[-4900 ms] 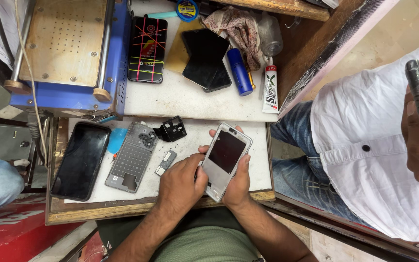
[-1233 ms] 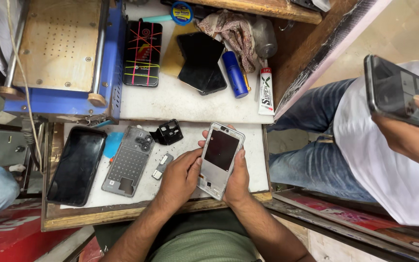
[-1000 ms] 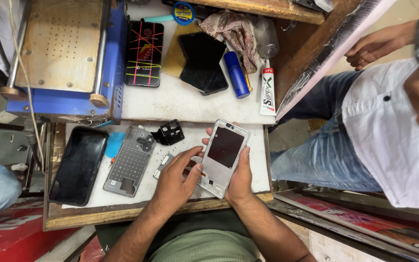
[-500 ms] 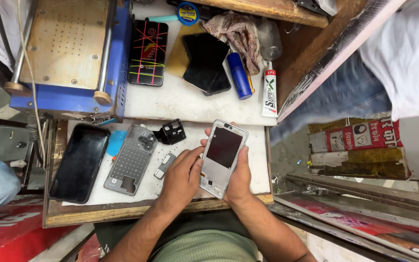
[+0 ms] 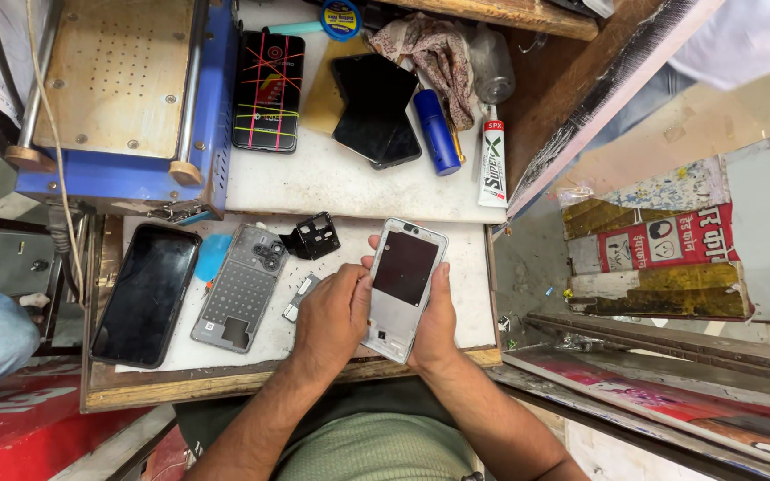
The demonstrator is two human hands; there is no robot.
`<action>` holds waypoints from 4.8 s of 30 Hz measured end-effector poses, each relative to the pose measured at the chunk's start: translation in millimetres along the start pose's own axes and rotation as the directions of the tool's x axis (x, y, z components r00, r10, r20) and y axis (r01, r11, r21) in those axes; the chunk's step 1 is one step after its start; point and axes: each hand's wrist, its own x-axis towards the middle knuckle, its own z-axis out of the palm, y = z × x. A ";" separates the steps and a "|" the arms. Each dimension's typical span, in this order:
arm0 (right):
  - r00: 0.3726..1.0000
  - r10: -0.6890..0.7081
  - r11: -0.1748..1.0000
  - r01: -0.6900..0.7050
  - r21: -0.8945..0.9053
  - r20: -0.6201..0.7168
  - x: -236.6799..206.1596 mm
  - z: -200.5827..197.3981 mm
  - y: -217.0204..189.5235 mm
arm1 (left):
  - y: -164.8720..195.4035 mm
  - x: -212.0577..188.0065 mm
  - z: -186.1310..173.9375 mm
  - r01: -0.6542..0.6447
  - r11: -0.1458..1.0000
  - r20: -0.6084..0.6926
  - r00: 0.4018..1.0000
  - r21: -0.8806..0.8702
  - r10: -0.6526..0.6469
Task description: The person uses a red-handled screwdriver to remove screws from the back of a white smartphone. They then detach the back cover, separate the display assembly, and place the components on the workbench. Another person briefly hands over a black smartphone, which is set aside.
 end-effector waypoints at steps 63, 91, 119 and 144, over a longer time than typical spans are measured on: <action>0.991 -0.124 0.987 0.129 -0.100 0.056 3.7 4.0 -6.3 | -7.1 -8.5 -10.3 -0.036 0.999 0.089 0.995 -0.013 0.037; 0.999 -0.052 0.993 0.054 -0.102 0.014 8.2 -3.8 -4.3 | -16.7 -12.6 -2.9 -0.120 0.992 0.057 0.991 -0.034 0.122; 0.998 -0.043 0.993 0.048 -0.108 0.050 -0.5 -3.3 -9.2 | -3.3 -7.5 -0.3 0.007 1.000 0.017 1.000 0.016 -0.008; 0.991 -0.030 0.999 0.025 -0.044 -0.134 8.9 0.8 -10.1 | -15.2 -16.9 -10.1 -0.091 0.940 0.055 0.992 -0.329 0.115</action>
